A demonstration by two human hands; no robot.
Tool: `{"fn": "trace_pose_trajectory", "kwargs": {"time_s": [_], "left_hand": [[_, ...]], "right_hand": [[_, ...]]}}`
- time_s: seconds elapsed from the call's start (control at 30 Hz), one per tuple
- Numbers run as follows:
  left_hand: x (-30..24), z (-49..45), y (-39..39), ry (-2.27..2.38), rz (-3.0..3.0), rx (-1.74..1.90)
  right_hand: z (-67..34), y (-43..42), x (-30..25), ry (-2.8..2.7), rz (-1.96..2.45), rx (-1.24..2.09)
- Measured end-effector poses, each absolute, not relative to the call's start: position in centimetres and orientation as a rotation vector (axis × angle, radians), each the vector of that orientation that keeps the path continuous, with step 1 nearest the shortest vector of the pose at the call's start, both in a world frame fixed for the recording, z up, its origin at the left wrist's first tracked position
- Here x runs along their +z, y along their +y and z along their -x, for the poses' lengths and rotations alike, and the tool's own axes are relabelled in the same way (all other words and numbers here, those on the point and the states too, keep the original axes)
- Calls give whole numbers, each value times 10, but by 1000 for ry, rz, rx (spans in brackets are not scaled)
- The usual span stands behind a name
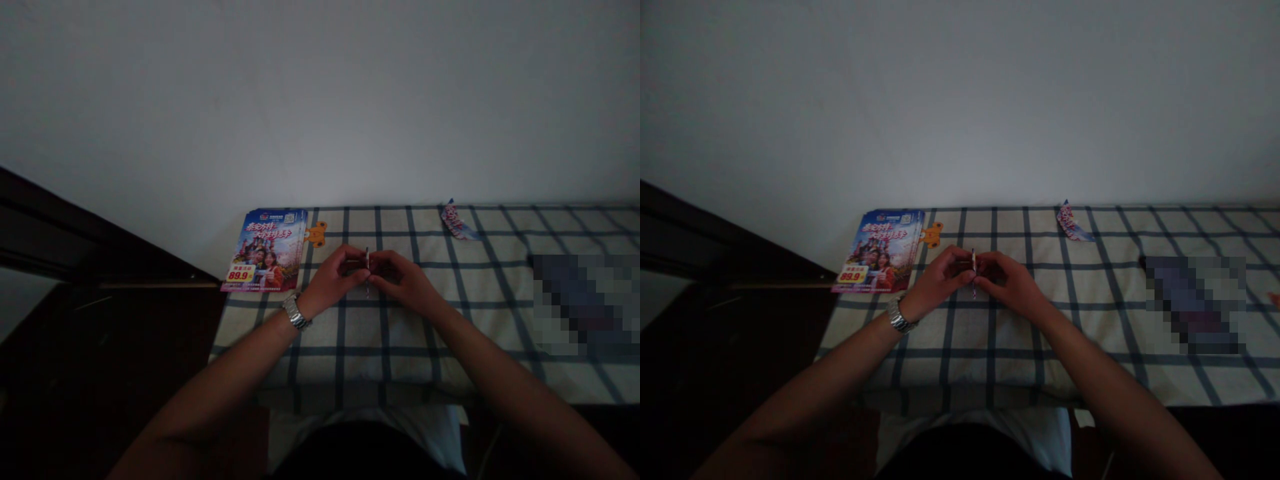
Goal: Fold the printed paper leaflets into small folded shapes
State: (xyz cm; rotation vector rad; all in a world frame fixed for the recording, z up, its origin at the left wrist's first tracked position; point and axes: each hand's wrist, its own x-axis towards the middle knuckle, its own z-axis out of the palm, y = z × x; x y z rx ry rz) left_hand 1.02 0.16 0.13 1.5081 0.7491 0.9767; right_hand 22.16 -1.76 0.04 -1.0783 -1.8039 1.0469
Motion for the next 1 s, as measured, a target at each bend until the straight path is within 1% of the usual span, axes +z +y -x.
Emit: {"fn": "trace_pose_trajectory", "kwargs": {"time_s": [0.2, 0.53, 0.8, 1.0], "left_hand": [[-3, -10, 2, 733, -1505, 991], [-3, -6, 6, 735, -1549, 1022], [0, -3, 5, 741, -1569, 1003], [1, -1, 6, 722, -1631, 1006]], "right_hand": [[-222, -17, -1, -1808, 1027, 1045], [-224, -18, 1, -1782, 1079, 1050], [-228, -17, -4, -1687, 1158, 1210], [-227, -17, -2, -1598, 1103, 1354]]}}
